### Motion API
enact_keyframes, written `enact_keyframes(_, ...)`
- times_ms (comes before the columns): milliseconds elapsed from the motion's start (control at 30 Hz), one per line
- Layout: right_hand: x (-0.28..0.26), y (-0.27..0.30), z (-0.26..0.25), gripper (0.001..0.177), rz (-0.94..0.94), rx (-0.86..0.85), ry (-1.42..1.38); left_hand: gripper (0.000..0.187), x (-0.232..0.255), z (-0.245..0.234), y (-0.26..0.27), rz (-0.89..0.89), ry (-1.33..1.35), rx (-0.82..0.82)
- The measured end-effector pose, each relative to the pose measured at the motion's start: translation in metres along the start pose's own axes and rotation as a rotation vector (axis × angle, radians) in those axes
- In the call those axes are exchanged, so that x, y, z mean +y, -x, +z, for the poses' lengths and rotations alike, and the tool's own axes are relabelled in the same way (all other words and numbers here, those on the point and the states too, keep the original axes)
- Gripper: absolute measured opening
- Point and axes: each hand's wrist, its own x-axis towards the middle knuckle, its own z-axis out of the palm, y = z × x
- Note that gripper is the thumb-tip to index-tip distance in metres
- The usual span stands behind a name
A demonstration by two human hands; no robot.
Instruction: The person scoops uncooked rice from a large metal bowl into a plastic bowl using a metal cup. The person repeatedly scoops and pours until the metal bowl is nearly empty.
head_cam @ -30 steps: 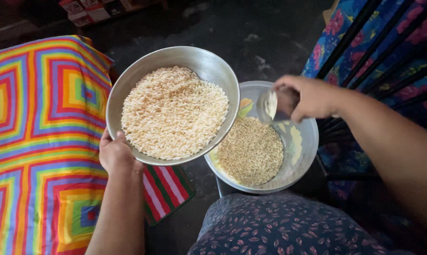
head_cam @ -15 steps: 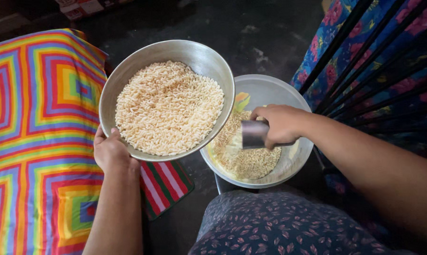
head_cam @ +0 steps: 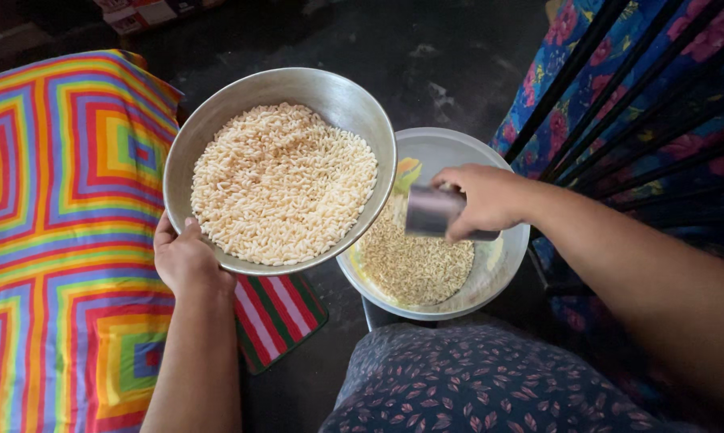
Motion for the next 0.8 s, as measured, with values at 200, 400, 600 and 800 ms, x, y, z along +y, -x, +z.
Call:
enact_keyframes(200, -0.003, 0.014, -0.025, 0.098, -0.072, -0.202, 0.356, 0.033, 0.006, 0.003, 0.005, -0.032, 0.020, 0.022)
enact_keyframes(400, 0.005, 0.018, -0.053, 0.094, 0.204, -0.067, 0.531, 0.034, 0.004, -0.001, 0.003, -0.016, 0.005, -0.004)
enact_keyframes(600, 0.011, 0.009, -0.049, 0.093, 0.219, 0.171, 0.382, 0.036, 0.003, -0.003, 0.000, 0.021, -0.042, -0.020)
enact_keyframes(800, 0.017, 0.012, -0.046, 0.097, 0.261, -0.008, 0.481, 0.036, 0.011, 0.003, 0.010, -0.006, -0.042, -0.005)
